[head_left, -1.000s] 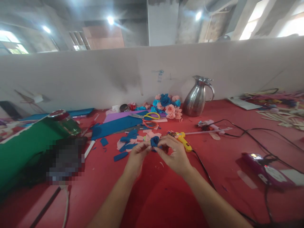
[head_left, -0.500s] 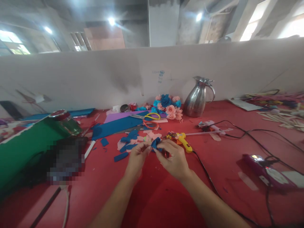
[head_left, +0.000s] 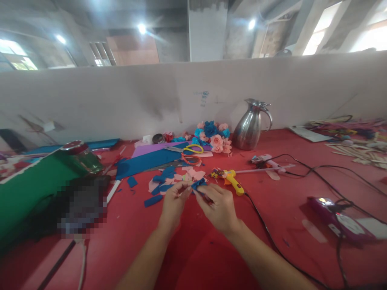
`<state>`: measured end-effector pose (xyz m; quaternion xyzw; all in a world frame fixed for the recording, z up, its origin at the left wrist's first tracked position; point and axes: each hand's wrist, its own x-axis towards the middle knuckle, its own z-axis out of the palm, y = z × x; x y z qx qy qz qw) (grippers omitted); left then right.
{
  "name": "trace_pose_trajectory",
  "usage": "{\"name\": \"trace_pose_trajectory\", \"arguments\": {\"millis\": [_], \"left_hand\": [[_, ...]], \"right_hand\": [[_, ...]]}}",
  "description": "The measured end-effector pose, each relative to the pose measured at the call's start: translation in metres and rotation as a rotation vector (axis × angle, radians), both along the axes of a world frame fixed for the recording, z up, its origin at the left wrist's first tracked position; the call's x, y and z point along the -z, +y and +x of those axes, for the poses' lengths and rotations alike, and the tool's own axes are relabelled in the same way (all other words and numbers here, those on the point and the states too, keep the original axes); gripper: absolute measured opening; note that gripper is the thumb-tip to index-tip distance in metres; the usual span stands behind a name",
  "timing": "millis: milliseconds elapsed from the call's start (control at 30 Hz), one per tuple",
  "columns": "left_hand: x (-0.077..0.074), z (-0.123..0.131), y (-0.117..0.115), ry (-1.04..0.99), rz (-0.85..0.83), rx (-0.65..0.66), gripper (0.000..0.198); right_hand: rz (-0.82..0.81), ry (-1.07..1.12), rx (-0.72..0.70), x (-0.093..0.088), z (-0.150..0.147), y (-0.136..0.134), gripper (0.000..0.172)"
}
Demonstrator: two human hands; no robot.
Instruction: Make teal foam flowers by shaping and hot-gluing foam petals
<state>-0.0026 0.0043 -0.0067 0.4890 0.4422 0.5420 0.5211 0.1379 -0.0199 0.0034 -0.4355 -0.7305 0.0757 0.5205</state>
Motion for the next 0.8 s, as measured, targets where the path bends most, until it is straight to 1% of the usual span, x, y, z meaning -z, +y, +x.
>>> {"name": "trace_pose_trajectory", "arguments": {"millis": [100,300,433,533,633,800], "left_hand": [[-0.0013,0.0003,-0.0004,0.037,0.014,-0.021,0.012],[-0.0007,-0.0007,0.0002,0.072,0.026,-0.04,0.015],[-0.0022,-0.0005,0.0005,-0.06,-0.027,-0.015,0.01],[-0.0025,-0.0009,0.0013,-0.169,-0.063,0.036,0.006],[-0.0018,-0.0014,0.0019,-0.194,-0.066,0.098,0.007],[0.0018,-0.0023,0.0022,-0.229,-0.085,0.148,0.007]], "right_hand": [[0.032,-0.052,-0.018,-0.0001,-0.0005,-0.0011,0.018],[0.13,-0.035,0.068,0.0019,-0.0023,0.0001,0.017],[0.153,-0.077,0.061,0.0033,-0.0027,0.0007,0.018],[0.146,-0.072,0.058,0.003,-0.0019,0.0011,0.016],[0.146,-0.048,0.038,0.0023,-0.0004,0.0014,0.014],[0.128,-0.017,-0.049,-0.0002,0.0026,-0.0002,0.015]]}}
